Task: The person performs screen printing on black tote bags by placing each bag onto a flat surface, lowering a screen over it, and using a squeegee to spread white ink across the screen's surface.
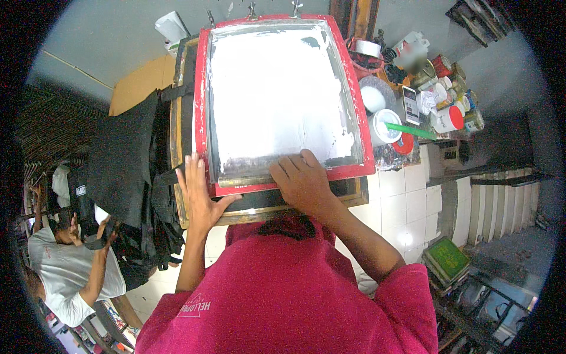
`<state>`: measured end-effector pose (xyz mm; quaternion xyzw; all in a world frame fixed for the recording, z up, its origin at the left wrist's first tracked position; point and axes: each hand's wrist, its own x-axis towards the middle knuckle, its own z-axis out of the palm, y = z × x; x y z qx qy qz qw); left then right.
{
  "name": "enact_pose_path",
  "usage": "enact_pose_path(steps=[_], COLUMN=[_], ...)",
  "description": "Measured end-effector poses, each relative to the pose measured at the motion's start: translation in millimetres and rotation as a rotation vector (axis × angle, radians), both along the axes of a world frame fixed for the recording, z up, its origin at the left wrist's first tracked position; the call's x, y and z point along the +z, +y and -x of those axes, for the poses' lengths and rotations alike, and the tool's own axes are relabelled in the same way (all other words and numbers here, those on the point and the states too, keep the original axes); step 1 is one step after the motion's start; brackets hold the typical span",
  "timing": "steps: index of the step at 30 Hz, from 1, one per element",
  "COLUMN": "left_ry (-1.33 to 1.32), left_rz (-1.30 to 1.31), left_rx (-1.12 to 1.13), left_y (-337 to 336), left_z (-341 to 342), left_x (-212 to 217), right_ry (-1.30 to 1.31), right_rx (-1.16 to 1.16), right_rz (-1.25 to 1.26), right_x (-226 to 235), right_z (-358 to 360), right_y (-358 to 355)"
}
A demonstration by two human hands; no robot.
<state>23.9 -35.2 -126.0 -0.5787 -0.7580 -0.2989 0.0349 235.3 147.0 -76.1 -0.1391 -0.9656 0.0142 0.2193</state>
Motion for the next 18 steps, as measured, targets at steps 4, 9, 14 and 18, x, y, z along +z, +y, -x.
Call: enact_pose_path(steps=[4,9,14,18], left_ry=[0.092,0.018,-0.46,-0.077], left_rz=[-0.225,-0.536,-0.275,0.471], left_rx=[-0.005,0.041,0.226,0.375], left_y=[-10,26,45,36], left_z=[7,15,41,47], left_x=[8,103,126,63], right_ry=[0.097,0.362,0.406,0.372], right_rx=[0.007,-0.023,-0.036,-0.124], right_rz=[0.038,-0.169,-0.367,-0.204], right_x=[28,110,213,274], right_z=[-11,9,52,82], right_y=[-1,36,85,116])
